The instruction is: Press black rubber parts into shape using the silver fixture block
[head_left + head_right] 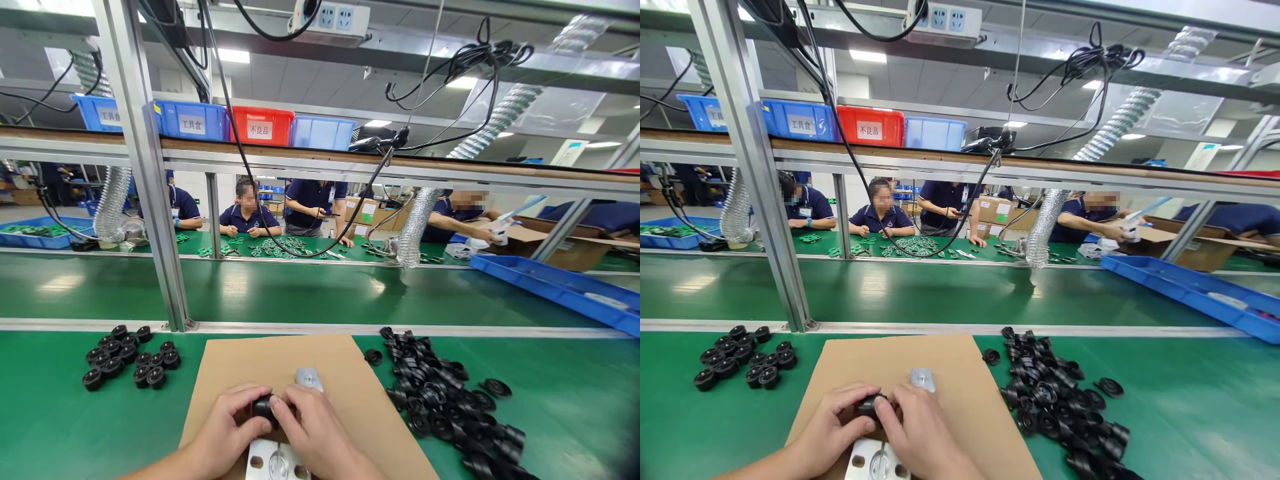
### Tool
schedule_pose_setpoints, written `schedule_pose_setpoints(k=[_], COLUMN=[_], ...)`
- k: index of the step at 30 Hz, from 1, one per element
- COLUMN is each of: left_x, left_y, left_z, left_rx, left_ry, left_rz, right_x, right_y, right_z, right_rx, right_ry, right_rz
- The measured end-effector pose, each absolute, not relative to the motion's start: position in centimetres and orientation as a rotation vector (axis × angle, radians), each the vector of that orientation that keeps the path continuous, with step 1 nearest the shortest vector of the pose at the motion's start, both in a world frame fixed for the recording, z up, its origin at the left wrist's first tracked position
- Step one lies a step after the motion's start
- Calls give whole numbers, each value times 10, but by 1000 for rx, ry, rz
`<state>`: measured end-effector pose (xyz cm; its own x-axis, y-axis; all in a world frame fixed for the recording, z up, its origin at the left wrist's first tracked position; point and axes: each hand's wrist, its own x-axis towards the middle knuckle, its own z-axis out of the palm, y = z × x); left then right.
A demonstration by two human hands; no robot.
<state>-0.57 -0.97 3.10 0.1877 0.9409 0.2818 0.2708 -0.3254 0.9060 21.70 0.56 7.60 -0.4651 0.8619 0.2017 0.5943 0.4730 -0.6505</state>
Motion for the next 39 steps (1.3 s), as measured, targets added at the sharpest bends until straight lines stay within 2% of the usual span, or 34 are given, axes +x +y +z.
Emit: schedule_pose_setpoints(k=[9,14,21,32,39], left_x=[-5,-6,-7,-11,-11], left_y=[-12,-9,-8,-7,-12], left_z=[44,41,39,30,28], left_rx=[2196,1967,1733,2189,2137], left_ry=[1003,1133,1165,1058,1102], left_rz=[1153,1152,1114,1207,1078], right_x=[209,220,234,211,214], right_y=[10,8,15,5,14], right_z=[68,79,78,74,72], right_rx=[-1226,-1180,-747,-972,-1012], right_ry=[-1944,-2122,-2414,-1978,-1972], right_rz=[1261,898,602,1055,966])
